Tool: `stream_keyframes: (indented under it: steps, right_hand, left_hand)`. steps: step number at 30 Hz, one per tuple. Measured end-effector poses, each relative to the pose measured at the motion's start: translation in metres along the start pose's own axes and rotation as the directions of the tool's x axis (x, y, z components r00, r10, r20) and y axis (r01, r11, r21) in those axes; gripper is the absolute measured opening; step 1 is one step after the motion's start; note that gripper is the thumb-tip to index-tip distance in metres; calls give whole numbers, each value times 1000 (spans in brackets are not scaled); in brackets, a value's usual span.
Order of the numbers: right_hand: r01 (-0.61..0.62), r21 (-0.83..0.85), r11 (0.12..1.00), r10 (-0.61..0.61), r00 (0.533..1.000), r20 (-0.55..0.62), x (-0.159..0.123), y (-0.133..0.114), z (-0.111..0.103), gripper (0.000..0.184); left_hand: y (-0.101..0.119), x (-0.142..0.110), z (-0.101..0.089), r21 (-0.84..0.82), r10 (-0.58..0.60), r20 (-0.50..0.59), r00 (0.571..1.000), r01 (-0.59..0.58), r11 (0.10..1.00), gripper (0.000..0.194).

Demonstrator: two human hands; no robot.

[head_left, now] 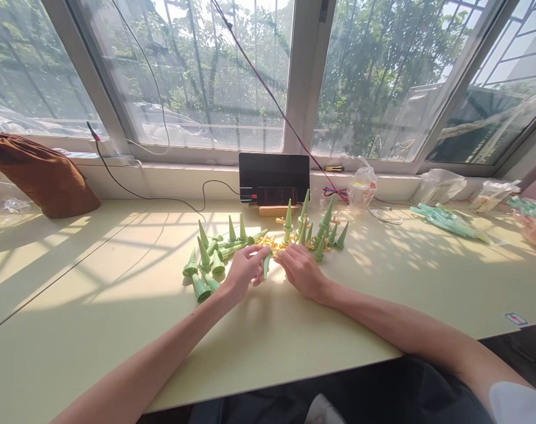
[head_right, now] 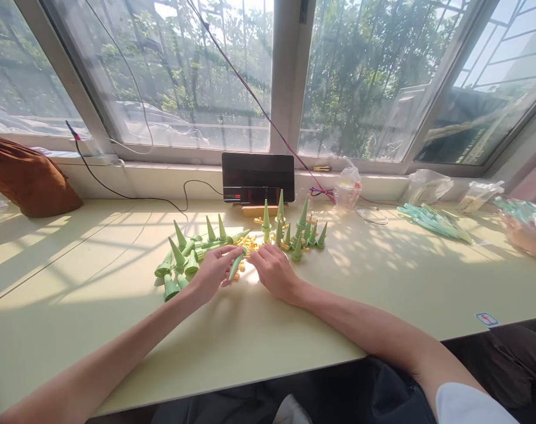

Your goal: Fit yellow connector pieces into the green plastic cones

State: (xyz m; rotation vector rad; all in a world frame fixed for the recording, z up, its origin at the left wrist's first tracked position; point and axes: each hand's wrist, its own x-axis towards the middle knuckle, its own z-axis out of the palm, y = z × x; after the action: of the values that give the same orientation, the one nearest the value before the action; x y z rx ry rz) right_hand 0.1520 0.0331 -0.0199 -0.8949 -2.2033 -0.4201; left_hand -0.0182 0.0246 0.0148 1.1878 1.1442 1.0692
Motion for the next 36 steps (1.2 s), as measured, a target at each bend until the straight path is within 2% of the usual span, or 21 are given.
stream_keyframes:
  steps: [7, 19, 30, 36]
  right_hand:
    - [4, 11, 1000, -5, 999, 45, -1, 0, 1, 26]
    - [-30, 121, 992, 25, 999, 44, -3, 1, 2, 30]
    - [-41, 177, 983, 33, 998, 49, -4, 2, 4, 28]
    - [-75, 168, 983, 60, 994, 91, -4, 1, 4, 28]
  left_hand:
    - [-2, -1, 0, 132, 106, -2, 994, -105, 986, 32]
    - [-6, -3, 1, 274, 259, 40, 965, -260, 926, 29]
    - [-2, -6, 2, 337, 329, 75, 941, -334, 880, 27]
    - [-1, -7, 2, 346, 359, 73, 931, -361, 866, 26]
